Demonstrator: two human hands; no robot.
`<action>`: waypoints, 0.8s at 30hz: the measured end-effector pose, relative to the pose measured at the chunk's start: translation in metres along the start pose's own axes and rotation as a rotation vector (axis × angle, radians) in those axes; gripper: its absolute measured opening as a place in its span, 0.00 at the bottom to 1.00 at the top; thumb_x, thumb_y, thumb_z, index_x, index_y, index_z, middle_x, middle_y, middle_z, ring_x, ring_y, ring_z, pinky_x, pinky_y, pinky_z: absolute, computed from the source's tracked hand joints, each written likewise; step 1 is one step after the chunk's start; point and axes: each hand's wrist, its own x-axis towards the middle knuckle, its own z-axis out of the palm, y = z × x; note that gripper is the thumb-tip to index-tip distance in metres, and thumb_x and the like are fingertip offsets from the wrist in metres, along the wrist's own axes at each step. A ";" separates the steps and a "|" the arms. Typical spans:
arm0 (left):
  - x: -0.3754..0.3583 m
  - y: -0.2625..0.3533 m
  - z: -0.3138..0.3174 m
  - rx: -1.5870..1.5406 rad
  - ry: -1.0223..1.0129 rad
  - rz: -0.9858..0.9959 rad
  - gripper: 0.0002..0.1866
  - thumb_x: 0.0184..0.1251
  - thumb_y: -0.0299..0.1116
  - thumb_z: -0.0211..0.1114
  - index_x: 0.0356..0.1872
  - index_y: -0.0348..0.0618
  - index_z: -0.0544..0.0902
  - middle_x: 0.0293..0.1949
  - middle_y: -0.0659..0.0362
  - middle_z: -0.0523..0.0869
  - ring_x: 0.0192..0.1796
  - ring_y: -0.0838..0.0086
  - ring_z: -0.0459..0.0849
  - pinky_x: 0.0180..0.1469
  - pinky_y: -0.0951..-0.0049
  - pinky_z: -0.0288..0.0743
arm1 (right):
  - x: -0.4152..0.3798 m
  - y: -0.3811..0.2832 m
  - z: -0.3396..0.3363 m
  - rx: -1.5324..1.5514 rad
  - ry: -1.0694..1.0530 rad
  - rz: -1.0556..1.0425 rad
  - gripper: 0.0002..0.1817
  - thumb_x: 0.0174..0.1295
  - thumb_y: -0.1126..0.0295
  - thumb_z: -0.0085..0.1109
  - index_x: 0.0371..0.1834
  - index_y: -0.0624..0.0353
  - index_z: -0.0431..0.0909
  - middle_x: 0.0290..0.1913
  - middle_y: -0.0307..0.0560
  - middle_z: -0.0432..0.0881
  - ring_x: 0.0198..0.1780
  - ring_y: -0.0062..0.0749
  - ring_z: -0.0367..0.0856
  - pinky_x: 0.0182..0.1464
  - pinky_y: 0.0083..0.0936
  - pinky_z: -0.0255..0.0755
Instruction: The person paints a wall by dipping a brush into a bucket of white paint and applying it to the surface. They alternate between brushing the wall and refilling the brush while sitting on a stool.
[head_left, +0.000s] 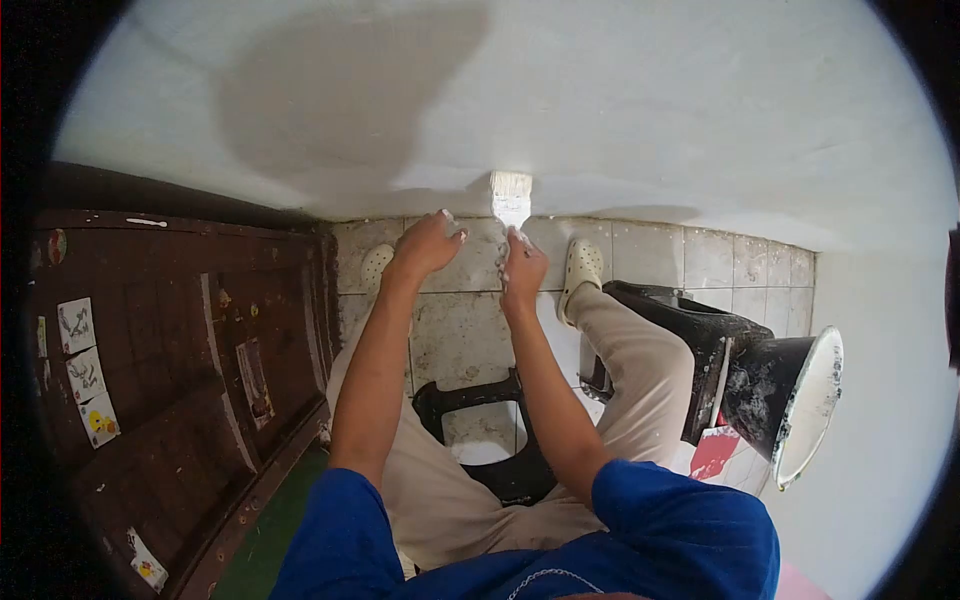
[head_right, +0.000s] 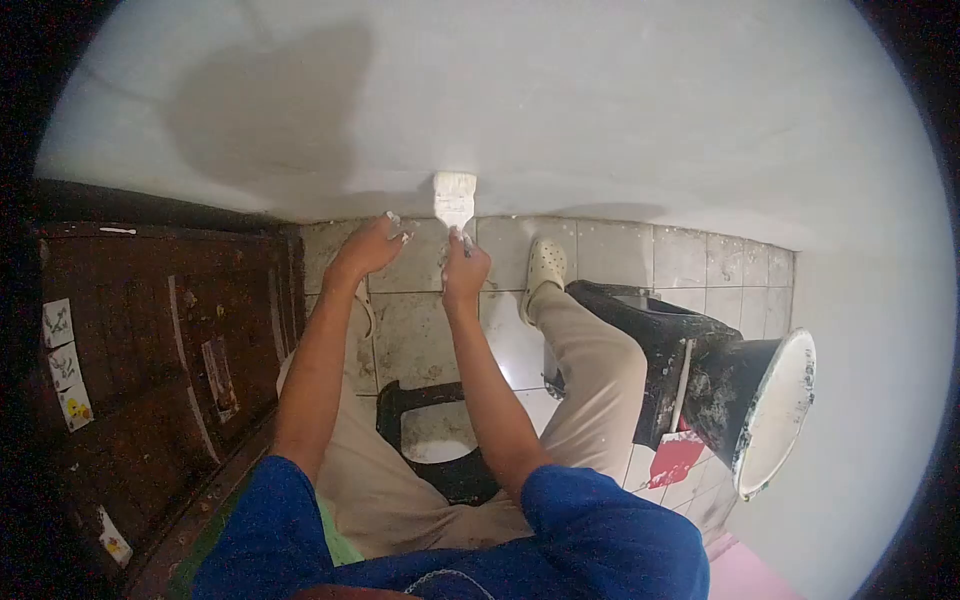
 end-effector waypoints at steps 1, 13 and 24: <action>0.000 -0.001 -0.001 -0.012 -0.015 -0.010 0.29 0.67 0.49 0.54 0.59 0.34 0.71 0.59 0.44 0.75 0.62 0.52 0.73 0.61 0.57 0.68 | 0.017 0.030 -0.001 -0.020 -0.001 0.045 0.14 0.62 0.64 0.60 0.22 0.62 0.78 0.14 0.34 0.70 0.13 0.17 0.64 0.16 0.20 0.54; -0.009 -0.021 -0.018 0.028 0.018 -0.056 0.29 0.66 0.47 0.55 0.59 0.33 0.70 0.58 0.41 0.74 0.61 0.52 0.73 0.62 0.58 0.67 | 0.064 0.083 0.014 -0.139 -0.031 0.126 0.14 0.58 0.66 0.61 0.20 0.62 0.76 0.16 0.37 0.73 0.15 0.21 0.66 0.19 0.24 0.57; -0.009 -0.039 -0.010 -0.058 0.055 0.000 0.30 0.65 0.48 0.56 0.59 0.32 0.70 0.56 0.39 0.76 0.60 0.50 0.74 0.62 0.58 0.67 | -0.053 -0.051 0.032 0.054 -0.064 -0.078 0.11 0.63 0.66 0.59 0.26 0.61 0.78 0.19 0.30 0.70 0.17 0.12 0.62 0.18 0.16 0.53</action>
